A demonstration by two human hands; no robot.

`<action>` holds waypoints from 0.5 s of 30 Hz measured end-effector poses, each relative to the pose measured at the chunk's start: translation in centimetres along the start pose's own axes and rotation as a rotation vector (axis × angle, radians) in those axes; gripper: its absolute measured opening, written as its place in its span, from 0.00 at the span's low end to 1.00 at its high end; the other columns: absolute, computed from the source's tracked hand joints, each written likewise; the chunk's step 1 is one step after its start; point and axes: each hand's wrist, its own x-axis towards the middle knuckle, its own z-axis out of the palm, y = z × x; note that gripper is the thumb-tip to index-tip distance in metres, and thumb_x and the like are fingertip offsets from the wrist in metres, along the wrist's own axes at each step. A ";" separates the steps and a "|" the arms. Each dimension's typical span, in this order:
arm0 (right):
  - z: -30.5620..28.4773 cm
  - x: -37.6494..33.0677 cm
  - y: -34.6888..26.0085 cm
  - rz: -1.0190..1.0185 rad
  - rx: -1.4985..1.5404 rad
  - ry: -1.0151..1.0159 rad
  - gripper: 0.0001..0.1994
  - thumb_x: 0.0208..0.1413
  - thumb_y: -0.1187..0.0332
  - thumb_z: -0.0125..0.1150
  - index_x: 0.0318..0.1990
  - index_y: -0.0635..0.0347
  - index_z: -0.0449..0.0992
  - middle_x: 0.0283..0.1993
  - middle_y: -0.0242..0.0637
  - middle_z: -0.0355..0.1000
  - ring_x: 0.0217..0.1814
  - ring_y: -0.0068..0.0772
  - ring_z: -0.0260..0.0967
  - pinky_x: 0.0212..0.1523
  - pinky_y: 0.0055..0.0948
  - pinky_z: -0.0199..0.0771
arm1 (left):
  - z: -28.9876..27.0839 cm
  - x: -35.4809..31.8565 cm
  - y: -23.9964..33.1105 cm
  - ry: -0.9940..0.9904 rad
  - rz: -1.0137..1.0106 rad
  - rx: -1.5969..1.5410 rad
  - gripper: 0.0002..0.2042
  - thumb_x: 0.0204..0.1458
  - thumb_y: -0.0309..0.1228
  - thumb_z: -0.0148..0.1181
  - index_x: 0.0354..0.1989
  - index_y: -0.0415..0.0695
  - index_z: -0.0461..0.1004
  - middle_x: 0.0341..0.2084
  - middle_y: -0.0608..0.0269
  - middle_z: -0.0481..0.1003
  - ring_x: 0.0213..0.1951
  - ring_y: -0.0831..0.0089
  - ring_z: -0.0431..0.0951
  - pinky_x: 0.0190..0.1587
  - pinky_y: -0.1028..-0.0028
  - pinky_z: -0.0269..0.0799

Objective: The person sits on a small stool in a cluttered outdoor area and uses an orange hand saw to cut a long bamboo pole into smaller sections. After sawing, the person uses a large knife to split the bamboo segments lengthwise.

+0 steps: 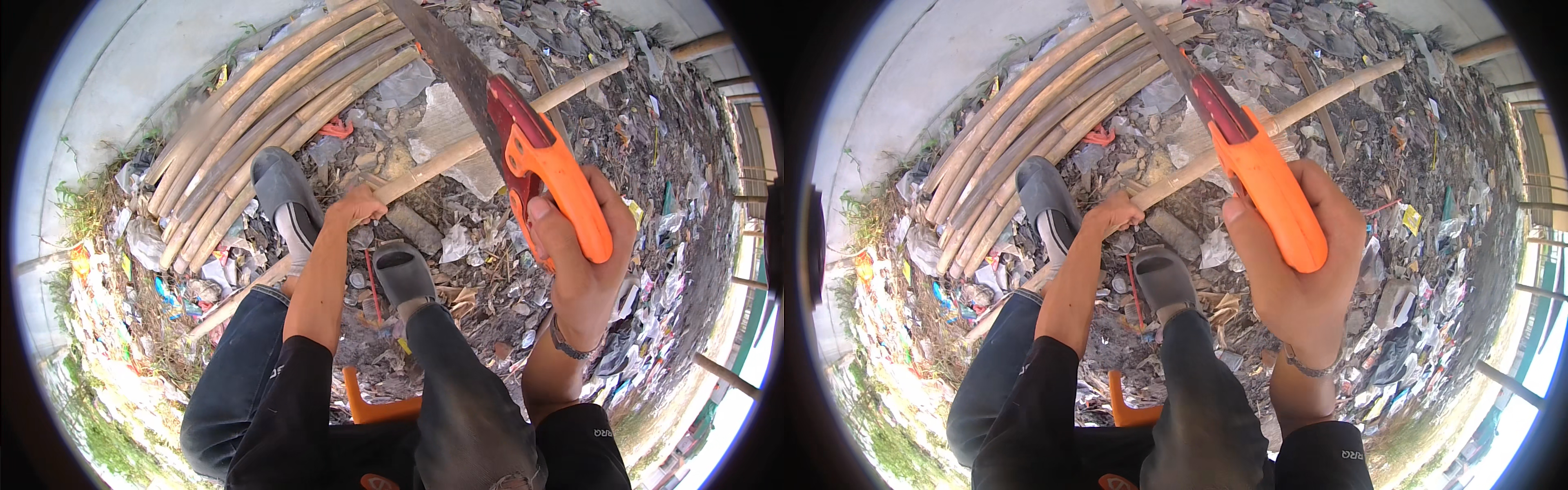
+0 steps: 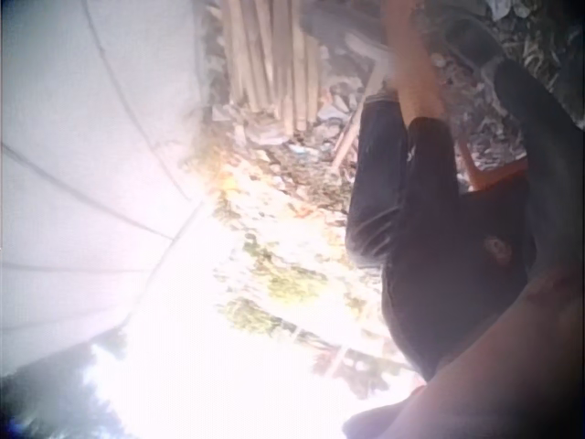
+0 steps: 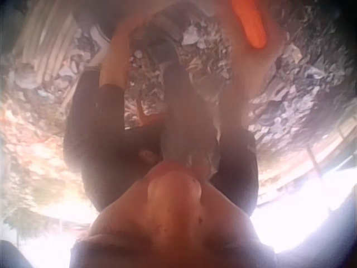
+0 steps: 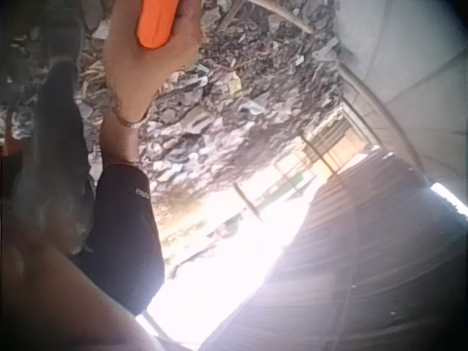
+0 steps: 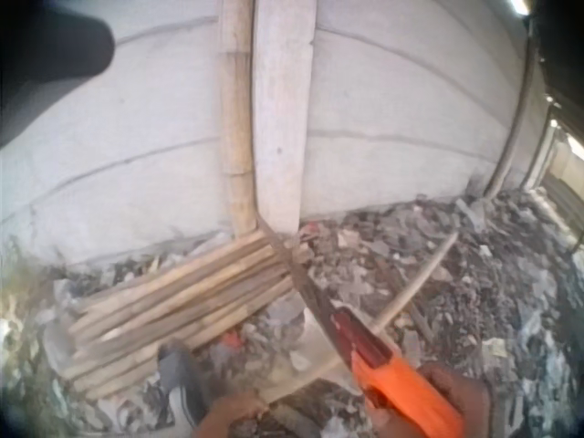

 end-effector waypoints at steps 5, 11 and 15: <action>-1.0 -4.8 9.2 0.104 -0.085 -0.070 0.07 0.57 0.73 0.70 0.36 0.67 0.78 0.26 0.28 0.71 0.27 0.14 0.62 0.28 0.20 0.62 | -0.9 -0.2 -1.8 -0.326 -0.044 -0.264 0.11 0.37 0.34 0.65 0.23 0.38 0.76 0.18 0.61 0.75 0.18 0.73 0.75 0.23 0.68 0.68; -2.2 -9.9 13.2 0.143 -0.210 -0.084 0.07 0.57 0.73 0.70 0.35 0.66 0.77 0.23 0.28 0.70 0.24 0.15 0.62 0.25 0.23 0.63 | 3.8 -4.6 2.8 0.370 0.115 0.259 0.23 0.40 0.44 0.69 0.38 0.36 0.83 0.37 0.41 0.83 0.42 0.46 0.84 0.46 0.54 0.80; -2.1 -11.8 14.2 0.139 -0.256 -0.083 0.10 0.53 0.70 0.72 0.35 0.65 0.77 0.22 0.31 0.70 0.22 0.17 0.63 0.25 0.23 0.64 | 6.0 -5.3 4.0 0.250 0.021 0.222 0.26 0.40 0.45 0.67 0.46 0.40 0.84 0.43 0.38 0.82 0.46 0.44 0.84 0.51 0.54 0.80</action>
